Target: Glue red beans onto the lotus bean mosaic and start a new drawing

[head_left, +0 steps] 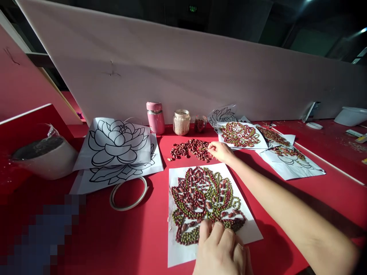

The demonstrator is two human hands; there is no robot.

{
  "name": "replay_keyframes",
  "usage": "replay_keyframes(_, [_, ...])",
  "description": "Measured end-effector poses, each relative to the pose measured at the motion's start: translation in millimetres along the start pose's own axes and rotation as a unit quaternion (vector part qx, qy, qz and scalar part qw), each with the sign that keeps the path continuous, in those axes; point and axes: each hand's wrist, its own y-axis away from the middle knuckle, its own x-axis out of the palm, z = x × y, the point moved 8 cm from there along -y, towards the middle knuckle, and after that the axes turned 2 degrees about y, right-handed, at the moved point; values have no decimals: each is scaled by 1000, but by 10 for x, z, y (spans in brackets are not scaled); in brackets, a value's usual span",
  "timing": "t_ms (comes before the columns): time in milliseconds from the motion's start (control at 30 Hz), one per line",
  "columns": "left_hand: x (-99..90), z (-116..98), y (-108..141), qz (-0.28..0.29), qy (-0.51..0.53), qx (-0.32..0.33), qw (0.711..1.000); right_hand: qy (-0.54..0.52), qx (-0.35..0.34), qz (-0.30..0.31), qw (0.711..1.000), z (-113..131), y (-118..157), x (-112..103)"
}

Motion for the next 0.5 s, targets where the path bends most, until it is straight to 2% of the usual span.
replay_keyframes(67, [40, -154, -1, 66, 7, 93, 993, 26, 10, 12, 1000, 21, -40, 28])
replay_keyframes(133, [95, -232, 69, 120, 6, 151, 981, 49, 20, 23, 998, 31, -56, 42])
replay_keyframes(367, [297, -296, 368, 235, 10, 207, 950, 93, 42, 48, 994, -1, -75, 78])
replay_keyframes(500, [275, -354, 338, 251, 32, 232, 939, 104, 39, 57, 992, -12, -87, 110])
